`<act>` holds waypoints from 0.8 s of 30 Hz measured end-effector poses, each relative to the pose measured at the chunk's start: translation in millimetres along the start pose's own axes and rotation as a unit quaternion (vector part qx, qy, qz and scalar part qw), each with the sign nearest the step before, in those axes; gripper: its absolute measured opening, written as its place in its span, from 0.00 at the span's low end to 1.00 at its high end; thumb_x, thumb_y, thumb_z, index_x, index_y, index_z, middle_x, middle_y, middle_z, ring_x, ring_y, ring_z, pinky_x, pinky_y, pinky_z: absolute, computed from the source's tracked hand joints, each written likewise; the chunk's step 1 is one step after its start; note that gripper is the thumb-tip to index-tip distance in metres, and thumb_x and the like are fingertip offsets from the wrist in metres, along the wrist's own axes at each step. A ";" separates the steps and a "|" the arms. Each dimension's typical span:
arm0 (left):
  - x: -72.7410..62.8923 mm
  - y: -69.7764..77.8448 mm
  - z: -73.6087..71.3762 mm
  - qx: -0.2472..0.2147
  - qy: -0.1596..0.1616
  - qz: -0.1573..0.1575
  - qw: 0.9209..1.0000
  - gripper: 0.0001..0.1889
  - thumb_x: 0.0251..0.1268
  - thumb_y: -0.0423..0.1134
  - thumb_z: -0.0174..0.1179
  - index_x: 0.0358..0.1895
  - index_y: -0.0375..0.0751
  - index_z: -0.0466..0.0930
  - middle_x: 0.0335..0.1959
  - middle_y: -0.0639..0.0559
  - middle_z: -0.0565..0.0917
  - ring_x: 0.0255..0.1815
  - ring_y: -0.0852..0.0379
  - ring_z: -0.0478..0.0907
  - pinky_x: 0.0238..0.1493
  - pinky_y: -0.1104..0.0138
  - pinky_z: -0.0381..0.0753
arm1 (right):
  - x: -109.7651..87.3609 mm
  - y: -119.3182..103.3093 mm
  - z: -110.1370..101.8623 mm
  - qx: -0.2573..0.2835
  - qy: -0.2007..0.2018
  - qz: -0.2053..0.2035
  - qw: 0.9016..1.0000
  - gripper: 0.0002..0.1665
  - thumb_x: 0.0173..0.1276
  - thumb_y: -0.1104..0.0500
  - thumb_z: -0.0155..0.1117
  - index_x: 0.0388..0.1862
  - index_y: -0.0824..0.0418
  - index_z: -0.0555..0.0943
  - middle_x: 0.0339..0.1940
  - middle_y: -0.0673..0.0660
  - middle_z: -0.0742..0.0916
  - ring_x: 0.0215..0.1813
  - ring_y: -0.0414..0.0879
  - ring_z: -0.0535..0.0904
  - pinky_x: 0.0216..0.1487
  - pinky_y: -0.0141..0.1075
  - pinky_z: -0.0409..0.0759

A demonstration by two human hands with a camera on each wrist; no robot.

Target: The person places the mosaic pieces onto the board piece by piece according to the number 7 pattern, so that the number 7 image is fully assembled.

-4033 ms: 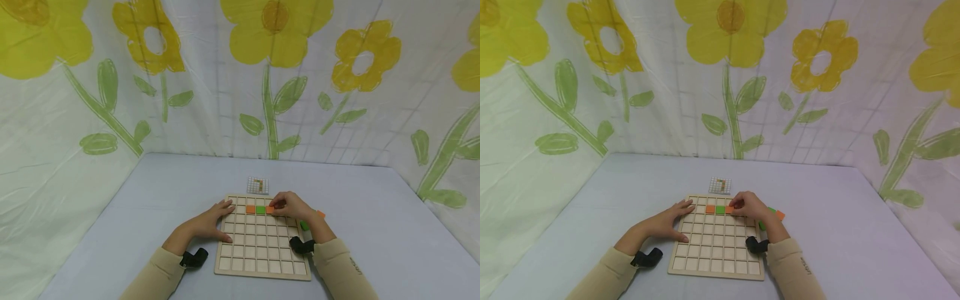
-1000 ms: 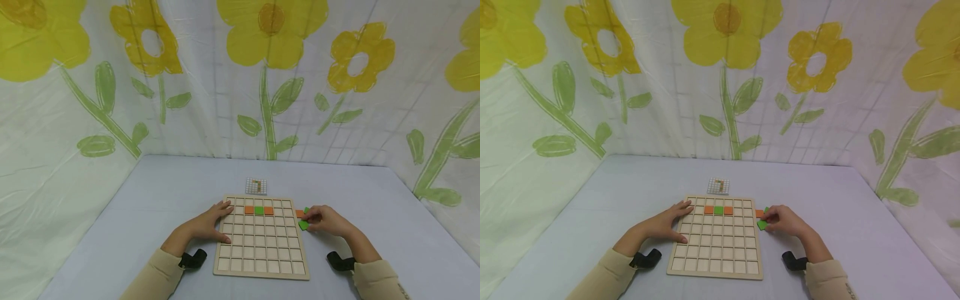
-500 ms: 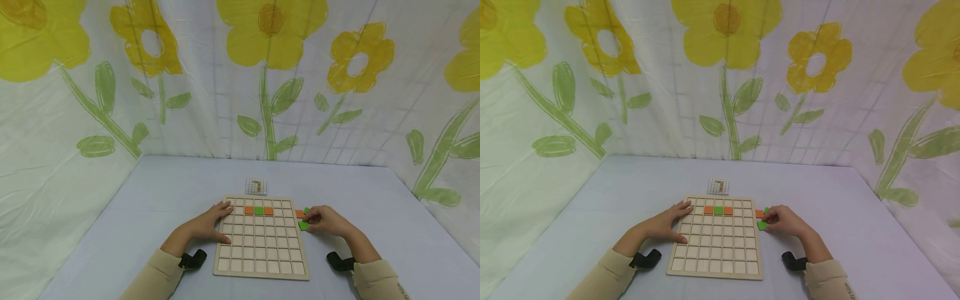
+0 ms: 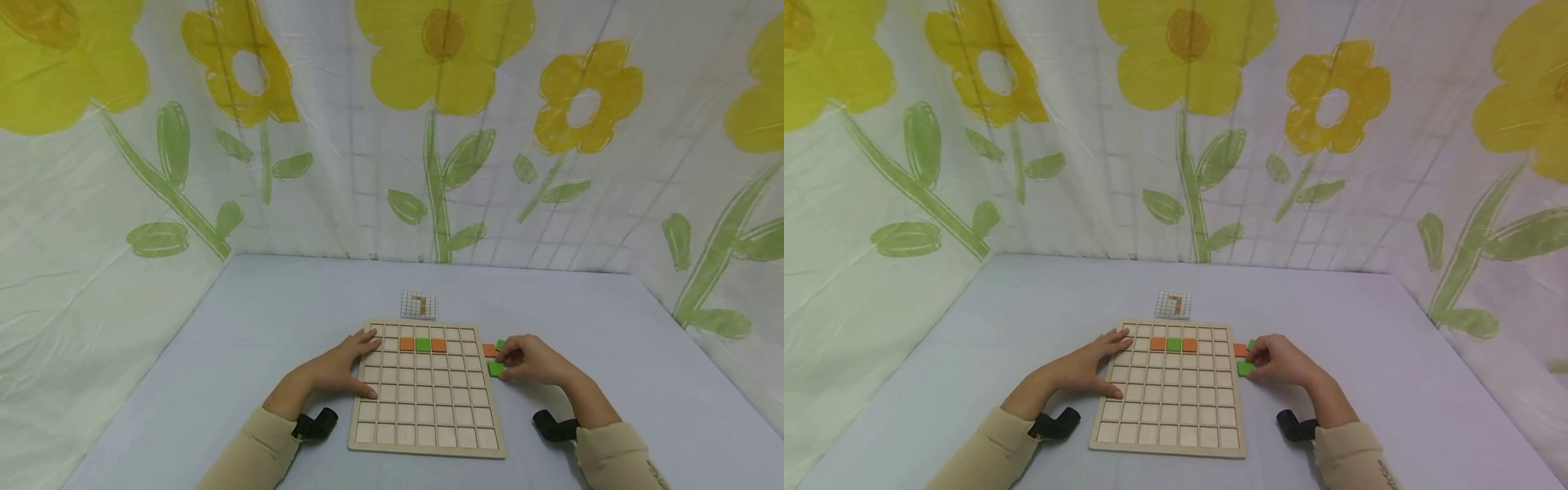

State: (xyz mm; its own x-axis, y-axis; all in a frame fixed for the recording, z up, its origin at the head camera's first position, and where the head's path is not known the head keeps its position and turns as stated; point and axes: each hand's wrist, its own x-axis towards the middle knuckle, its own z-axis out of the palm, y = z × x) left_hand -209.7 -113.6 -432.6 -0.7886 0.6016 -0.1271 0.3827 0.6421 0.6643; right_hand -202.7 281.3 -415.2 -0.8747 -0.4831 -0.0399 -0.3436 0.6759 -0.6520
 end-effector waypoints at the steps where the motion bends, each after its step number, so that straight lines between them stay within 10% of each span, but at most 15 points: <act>1: 0.1 -0.1 0.2 0.002 0.001 0.000 1.000 0.51 0.43 0.55 0.72 0.72 0.43 0.56 0.76 0.49 0.47 0.77 0.42 0.37 0.71 0.43 0.47 | 0.2 -0.5 -1.1 -0.005 0.000 -0.006 1.000 0.14 0.50 0.61 0.74 0.35 0.65 0.81 0.35 0.55 0.84 0.33 0.33 0.76 0.34 0.27 0.79; 24: 0.6 -2.9 2.0 0.010 0.005 -0.007 1.000 0.51 0.41 0.57 0.72 0.71 0.47 0.57 0.76 0.51 0.48 0.77 0.43 0.37 0.71 0.43 0.48 | 30.0 -30.3 4.9 0.003 -0.008 -0.041 0.999 0.12 0.54 0.62 0.70 0.37 0.66 0.82 0.34 0.55 0.85 0.32 0.35 0.76 0.33 0.29 0.79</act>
State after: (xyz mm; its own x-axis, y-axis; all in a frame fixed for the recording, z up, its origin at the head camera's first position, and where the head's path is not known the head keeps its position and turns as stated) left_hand -210.3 -114.1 -436.1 -0.7989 0.5877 -0.1279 0.3814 0.6594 0.6479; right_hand -216.8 243.6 -400.4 -0.8384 -0.5451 0.0012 -0.4112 0.6310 -0.6578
